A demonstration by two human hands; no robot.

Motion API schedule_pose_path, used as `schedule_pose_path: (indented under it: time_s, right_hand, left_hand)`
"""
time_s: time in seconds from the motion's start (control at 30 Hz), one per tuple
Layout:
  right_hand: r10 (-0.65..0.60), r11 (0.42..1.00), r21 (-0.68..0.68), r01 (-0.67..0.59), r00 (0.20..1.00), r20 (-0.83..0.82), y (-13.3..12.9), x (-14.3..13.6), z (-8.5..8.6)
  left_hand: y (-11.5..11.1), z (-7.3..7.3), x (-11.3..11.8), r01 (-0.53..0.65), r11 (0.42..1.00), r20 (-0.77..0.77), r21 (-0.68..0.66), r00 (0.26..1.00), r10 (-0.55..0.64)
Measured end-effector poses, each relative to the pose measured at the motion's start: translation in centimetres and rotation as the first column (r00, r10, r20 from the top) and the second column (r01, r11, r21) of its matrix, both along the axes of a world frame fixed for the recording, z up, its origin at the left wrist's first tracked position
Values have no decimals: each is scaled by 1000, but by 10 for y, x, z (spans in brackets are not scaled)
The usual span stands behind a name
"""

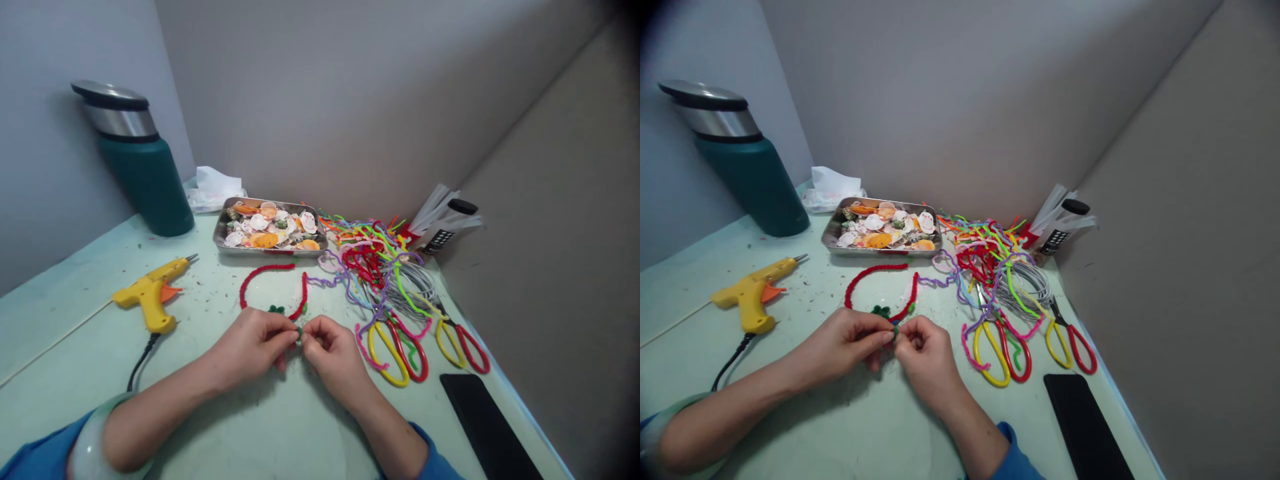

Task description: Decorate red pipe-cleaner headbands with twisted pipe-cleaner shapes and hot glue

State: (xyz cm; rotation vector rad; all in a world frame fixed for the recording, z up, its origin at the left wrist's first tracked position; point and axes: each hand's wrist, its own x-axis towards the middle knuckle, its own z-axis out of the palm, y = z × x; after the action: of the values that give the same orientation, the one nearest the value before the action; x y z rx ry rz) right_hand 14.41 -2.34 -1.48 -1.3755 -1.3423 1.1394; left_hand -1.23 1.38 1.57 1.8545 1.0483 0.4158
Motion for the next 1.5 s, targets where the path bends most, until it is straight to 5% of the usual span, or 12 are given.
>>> schedule_pose_path:
  time_s: [0.27, 0.5, 0.63, 0.83, 1.17, 1.5]
  right_hand:
    - [-28, 982, 191, 2, 991, 133, -3, 0, 1]
    - [-68, 910, 413, -40, 967, 244, -4, 2, 2]
    - [-82, 877, 475, -69, 953, 291, -3, 3, 3]
    - [-84, 844, 525, -108, 941, 329, -3, 3, -1]
    - [-161, 831, 534, -154, 852, 498, -9, -3, -3]
    - [-201, 845, 534, 20, 938, 282, -6, -11, -2]
  left_hand:
    - [1, 2, 1, -23, 999, 35, 28, 999, 22]
    - [3, 1, 3, -53, 932, 243, -359, 958, 148]
    - [4, 3, 4, -30, 902, 267, -431, 951, 159]
    - [2, 1, 5, -53, 939, 185, -340, 975, 122]
    - [-11, -6, 11, -143, 988, -4, 65, 990, 144]
    - [-12, -7, 12, -135, 991, 85, 13, 987, 133]
